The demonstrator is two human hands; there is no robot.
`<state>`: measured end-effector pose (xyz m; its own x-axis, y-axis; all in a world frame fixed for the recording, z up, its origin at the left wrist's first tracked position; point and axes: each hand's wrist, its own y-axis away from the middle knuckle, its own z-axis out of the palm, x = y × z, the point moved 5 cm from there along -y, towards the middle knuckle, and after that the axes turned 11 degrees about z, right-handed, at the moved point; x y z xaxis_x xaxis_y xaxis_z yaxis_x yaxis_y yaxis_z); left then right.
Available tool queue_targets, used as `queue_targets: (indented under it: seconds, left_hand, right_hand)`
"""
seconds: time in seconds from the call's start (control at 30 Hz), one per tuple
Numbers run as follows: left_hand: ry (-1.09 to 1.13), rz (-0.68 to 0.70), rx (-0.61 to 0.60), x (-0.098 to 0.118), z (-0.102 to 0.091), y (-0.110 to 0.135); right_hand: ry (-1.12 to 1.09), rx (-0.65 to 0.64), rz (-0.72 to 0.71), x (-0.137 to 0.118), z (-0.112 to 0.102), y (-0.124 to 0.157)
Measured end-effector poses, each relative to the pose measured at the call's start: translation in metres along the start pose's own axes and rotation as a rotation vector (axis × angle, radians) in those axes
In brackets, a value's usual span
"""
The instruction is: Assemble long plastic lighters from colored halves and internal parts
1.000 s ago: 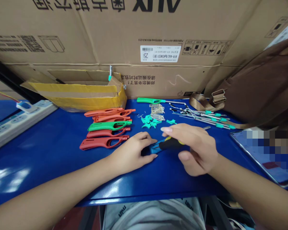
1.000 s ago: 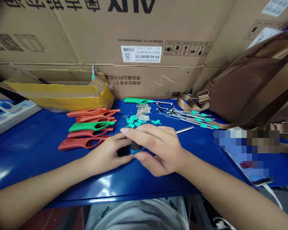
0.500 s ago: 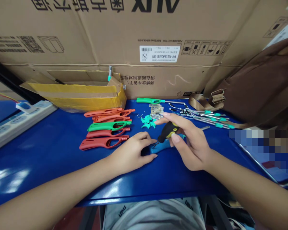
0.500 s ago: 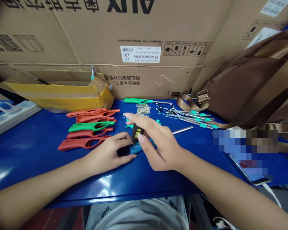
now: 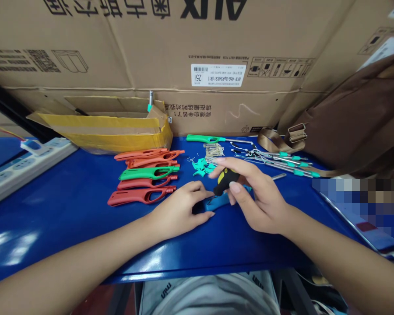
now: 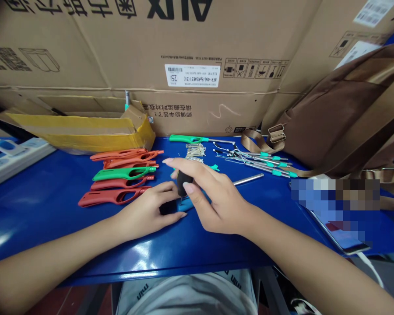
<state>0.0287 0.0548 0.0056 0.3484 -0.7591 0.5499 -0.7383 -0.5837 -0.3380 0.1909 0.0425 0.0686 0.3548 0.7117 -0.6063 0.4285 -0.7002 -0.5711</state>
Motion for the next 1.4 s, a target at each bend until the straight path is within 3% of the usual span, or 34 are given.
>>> queue_targets:
  seconds: [0.2,0.43,0.63,0.83,1.1,1.27,1.4]
  left_hand:
    - [0.002,-0.01,0.005,-0.001,0.001,0.001]
    - [0.0,-0.004,0.003,0.0,0.001,0.0]
    - [0.003,-0.014,0.007,-0.001,0.001,0.001]
    - [0.012,-0.017,-0.005,0.0,0.0,0.001]
    - [-0.008,-0.011,0.0,0.0,0.0,0.0]
    - [-0.019,-0.008,0.001,0.0,0.0,0.0]
    - [-0.008,0.0,0.005,0.0,0.0,0.001]
  right_hand:
    - [0.193,0.127,-0.129,-0.007,-0.001,0.0]
    - [0.053,0.063,-0.062,-0.006,0.003,0.002]
    - [0.147,0.191,-0.143,-0.005,-0.001,0.001]
    - [0.023,0.069,-0.05,-0.003,0.0,0.002]
    - [0.133,0.166,-0.147,-0.005,-0.002,0.001]
    - [-0.027,0.052,-0.039,0.003,0.001,0.003]
    - [0.021,0.105,-0.137,-0.005,0.0,0.001]
